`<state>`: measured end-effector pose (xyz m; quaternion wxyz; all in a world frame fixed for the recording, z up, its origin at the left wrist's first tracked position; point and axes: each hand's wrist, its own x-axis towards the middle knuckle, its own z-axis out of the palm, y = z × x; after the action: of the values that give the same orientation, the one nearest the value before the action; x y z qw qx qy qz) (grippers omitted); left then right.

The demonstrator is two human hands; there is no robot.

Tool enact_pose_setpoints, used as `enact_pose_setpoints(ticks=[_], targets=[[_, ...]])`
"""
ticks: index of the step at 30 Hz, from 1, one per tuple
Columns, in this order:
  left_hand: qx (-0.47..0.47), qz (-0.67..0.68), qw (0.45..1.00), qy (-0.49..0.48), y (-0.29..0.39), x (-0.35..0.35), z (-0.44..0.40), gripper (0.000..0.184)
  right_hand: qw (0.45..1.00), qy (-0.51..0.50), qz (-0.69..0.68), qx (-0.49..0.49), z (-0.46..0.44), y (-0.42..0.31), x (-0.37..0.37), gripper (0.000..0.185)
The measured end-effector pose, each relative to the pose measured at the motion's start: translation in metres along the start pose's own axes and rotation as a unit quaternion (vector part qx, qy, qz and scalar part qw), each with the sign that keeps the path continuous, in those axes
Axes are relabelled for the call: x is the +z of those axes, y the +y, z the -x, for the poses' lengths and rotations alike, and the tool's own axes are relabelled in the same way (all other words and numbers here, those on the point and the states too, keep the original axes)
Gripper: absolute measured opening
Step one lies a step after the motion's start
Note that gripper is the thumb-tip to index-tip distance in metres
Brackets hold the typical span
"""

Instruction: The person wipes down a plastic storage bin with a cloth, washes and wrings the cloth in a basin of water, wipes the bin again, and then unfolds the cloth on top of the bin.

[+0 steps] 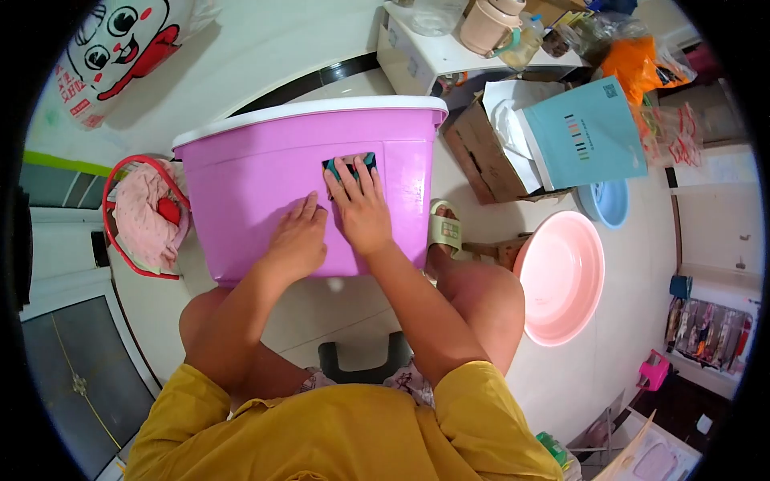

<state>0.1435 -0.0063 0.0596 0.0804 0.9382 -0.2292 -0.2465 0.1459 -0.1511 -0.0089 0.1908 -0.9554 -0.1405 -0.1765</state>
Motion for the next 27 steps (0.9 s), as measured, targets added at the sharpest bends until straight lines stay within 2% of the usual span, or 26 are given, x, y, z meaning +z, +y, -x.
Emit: enact_pose_setpoints(ticks=[7, 17, 19, 20, 22, 27], targets=[[0.01, -0.003, 1.0, 0.009, 0.0, -0.001, 0.001, 0.048, 0.998, 0.026, 0.051, 0.038, -0.012, 0.018, 0.002, 0.052], [0.0, 0.004, 1.0, 0.028, 0.007, -0.003, 0.001, 0.044, 0.996, 0.024, 0.047, 0.073, -0.004, 0.024, -0.002, 0.053], [0.042, 0.007, 0.995, 0.095, 0.007, 0.001, -0.005, 0.046, 0.995, 0.036, 0.034, 0.082, 0.001, 0.026, -0.002, 0.054], [0.044, 0.006, 0.995, 0.094, 0.007, 0.002, -0.006, 0.046, 0.995, 0.037, 0.035, 0.084, 0.003, 0.026, -0.003, 0.054], [0.092, 0.018, 0.987, 0.128, 0.009, 0.005, -0.01, 0.058, 0.994, 0.039, 0.027, 0.095, 0.008, 0.028, -0.005, 0.054], [0.126, 0.0, 0.985, 0.121, 0.01, 0.02, -0.018, 0.063, 0.993, 0.039, 0.031, 0.111, 0.014, 0.033, -0.01, 0.053]])
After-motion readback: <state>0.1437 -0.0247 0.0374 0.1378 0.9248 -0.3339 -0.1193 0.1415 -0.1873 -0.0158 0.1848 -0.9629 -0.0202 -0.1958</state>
